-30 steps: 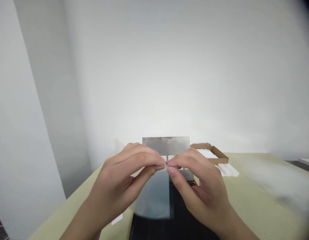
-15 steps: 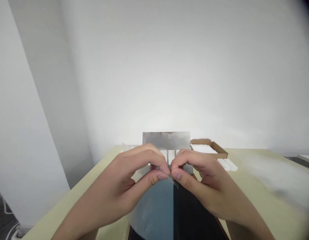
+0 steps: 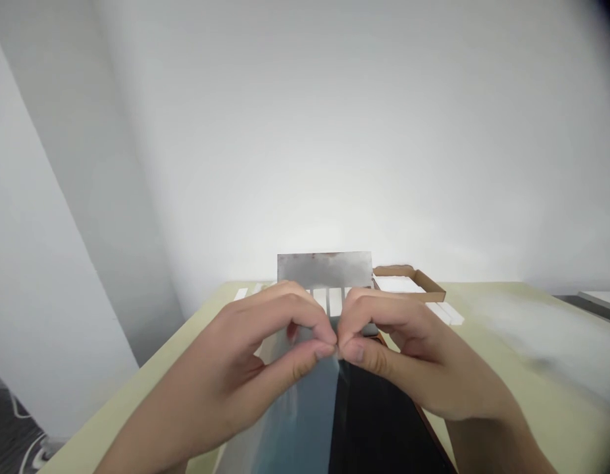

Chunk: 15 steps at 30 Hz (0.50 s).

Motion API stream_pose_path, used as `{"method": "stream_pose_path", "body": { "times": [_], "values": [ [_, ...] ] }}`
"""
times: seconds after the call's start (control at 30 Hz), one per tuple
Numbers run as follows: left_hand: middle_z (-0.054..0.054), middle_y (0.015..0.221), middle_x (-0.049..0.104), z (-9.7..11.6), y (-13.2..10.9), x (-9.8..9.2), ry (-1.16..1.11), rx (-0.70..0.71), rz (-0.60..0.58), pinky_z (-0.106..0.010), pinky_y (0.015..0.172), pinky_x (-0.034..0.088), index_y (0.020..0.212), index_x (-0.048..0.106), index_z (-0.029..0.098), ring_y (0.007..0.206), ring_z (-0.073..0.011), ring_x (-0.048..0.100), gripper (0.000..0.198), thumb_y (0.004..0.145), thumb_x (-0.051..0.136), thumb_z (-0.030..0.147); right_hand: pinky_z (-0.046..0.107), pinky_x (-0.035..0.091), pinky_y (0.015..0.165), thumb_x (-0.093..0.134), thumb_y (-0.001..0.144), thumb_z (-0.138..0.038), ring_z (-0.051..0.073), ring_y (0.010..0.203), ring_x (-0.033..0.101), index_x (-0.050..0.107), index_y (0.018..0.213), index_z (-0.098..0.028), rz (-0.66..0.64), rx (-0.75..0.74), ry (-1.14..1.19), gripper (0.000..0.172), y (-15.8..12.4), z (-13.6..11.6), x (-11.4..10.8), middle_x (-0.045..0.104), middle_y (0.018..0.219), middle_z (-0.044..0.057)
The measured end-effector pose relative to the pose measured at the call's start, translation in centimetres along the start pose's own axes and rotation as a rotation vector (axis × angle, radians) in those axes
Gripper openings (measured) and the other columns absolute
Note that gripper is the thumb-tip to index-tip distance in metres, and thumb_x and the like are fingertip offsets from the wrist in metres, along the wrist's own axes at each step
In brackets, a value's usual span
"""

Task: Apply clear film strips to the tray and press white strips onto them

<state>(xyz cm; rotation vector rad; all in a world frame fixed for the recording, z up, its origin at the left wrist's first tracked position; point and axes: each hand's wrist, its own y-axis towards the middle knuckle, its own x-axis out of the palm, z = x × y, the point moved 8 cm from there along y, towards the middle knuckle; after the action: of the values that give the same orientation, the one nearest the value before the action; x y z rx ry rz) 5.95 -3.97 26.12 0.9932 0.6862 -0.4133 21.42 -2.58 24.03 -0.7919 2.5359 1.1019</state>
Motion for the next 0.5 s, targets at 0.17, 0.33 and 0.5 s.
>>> {"method": "stream_pose_path", "body": {
  "times": [0.17, 0.33, 0.5],
  "values": [
    [0.002, 0.098, 0.071, 0.7, 0.3, 0.2, 0.008, 0.056, 0.032, -0.025, 0.075, 0.053, 0.108, 0.068, 0.027, 0.088, -0.0113, 0.065, 0.018, 0.103, 0.061, 0.011, 0.03, 0.039, 0.074, 0.065, 0.104, -0.024, 0.013, 0.082, 0.051, 0.069, 0.098, -0.025, 0.05, 0.016, -0.027, 0.008, 0.0, 0.3, -0.2, 0.055, 0.088, -0.002],
    [-0.001, 0.102, 0.07, 1.5, 0.4, 0.0, 0.057, 0.186, 0.087, -0.026, 0.077, 0.054, 0.124, 0.07, 0.027, 0.092, -0.013, 0.064, 0.035, 0.099, 0.064, 0.003, 0.031, 0.039, 0.076, 0.064, 0.106, -0.032, 0.014, 0.084, 0.051, 0.07, 0.097, -0.025, 0.074, 0.049, 0.015, 0.013, 0.1, 0.4, -0.2, 0.055, 0.089, -0.001],
    [-0.003, 0.102, 0.068, 2.3, 0.2, -0.5, 0.092, 0.288, 0.18, -0.028, 0.073, 0.052, 0.122, 0.073, 0.023, 0.088, -0.0135, 0.062, 0.038, 0.096, 0.064, -0.003, 0.03, 0.037, 0.072, 0.064, 0.106, -0.033, 0.013, 0.081, 0.049, 0.069, 0.097, -0.023, 0.07, 0.102, 0.231, 0.014, 0.1, 0.9, 0.0, 0.054, 0.09, -0.001]
  ]
}}
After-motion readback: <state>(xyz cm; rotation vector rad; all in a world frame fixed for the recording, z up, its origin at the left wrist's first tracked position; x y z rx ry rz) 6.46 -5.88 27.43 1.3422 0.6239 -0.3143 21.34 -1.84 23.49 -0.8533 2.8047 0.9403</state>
